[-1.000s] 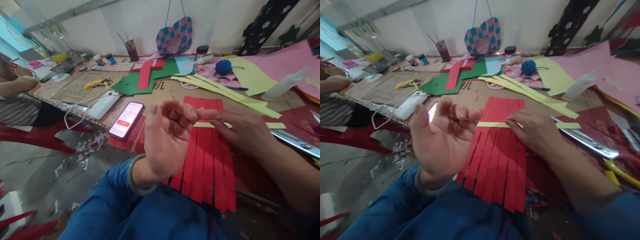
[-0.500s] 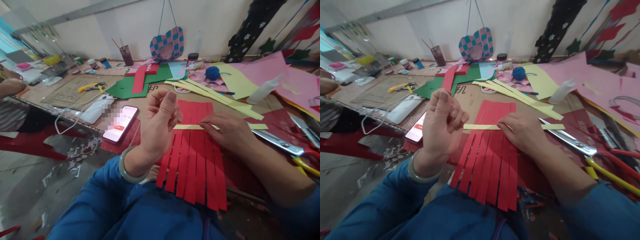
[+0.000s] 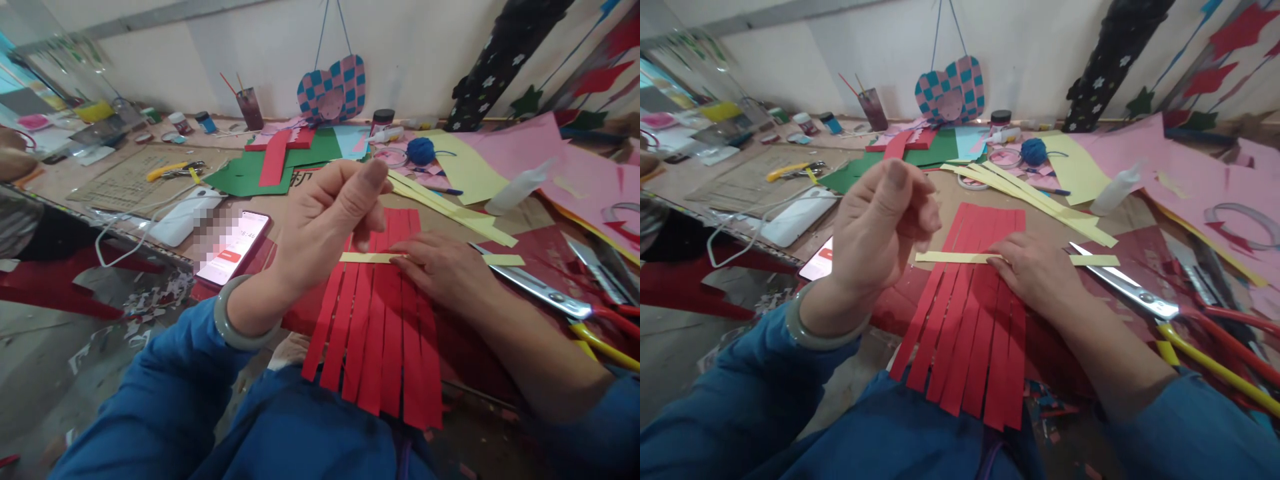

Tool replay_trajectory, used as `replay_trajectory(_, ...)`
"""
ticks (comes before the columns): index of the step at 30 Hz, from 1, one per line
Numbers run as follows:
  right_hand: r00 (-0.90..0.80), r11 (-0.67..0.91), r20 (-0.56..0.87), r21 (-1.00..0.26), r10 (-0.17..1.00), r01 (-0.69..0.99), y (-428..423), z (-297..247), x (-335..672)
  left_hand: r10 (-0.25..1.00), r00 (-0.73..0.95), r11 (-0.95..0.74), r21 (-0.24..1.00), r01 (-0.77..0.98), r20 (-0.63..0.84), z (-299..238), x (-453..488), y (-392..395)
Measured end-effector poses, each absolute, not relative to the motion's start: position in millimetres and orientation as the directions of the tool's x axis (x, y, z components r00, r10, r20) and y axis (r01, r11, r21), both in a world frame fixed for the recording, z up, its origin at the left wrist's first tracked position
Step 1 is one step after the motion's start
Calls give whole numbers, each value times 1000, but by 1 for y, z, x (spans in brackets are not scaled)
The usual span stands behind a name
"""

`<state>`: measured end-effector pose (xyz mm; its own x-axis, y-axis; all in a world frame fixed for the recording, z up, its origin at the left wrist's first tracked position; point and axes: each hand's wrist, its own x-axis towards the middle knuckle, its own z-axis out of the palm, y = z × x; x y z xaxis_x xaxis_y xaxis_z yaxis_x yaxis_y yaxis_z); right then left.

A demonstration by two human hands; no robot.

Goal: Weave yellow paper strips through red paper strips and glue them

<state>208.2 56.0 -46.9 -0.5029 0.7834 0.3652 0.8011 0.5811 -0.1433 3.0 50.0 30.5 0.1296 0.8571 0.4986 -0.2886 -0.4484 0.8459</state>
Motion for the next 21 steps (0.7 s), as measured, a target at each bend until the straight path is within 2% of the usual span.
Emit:
replay_trajectory(2, -509, 580, 361, -120, 782, 806, 57, -47, 209, 822, 184, -523, 842, -131, 539, 25, 3, 61)
replay_trajectory(5, -501, 558, 355, -76, 789, 826, 62, -48, 213, 780, 326, -618, 742, 261, 535, 11, 1, 80)
replay_trajectory(6, -506, 556, 347, -55, 790, 829, 64, -50, 215, 782, 393, -619, 673, 404, 483, 6, 0, 86)
replay_trajectory(8, -523, 554, 321, -4, 789, 833, 69, -54, 222, 835, 473, -548, 513, 661, 282, -3, -1, 93)
replay_trajectory(10, -537, 551, 284, 36, 794, 834, 73, -60, 227, 858, 507, -502, 352, 790, 83, -8, -1, 94)
replay_trajectory(12, -550, 555, 248, 54, 798, 830, 75, -64, 230, 847, 530, -508, 241, 827, -33, -10, 0, 91)
replay_trajectory(15, -576, 577, 215, 64, 789, 814, 74, -67, 228, 814, 577, -563, 151, 813, -70, -13, 1, 86)
replay_trajectory(21, -503, 499, 234, 82, 832, 863, 63, -64, 214, 788, 612, -605, 98, 790, -74, -20, 2, 85)
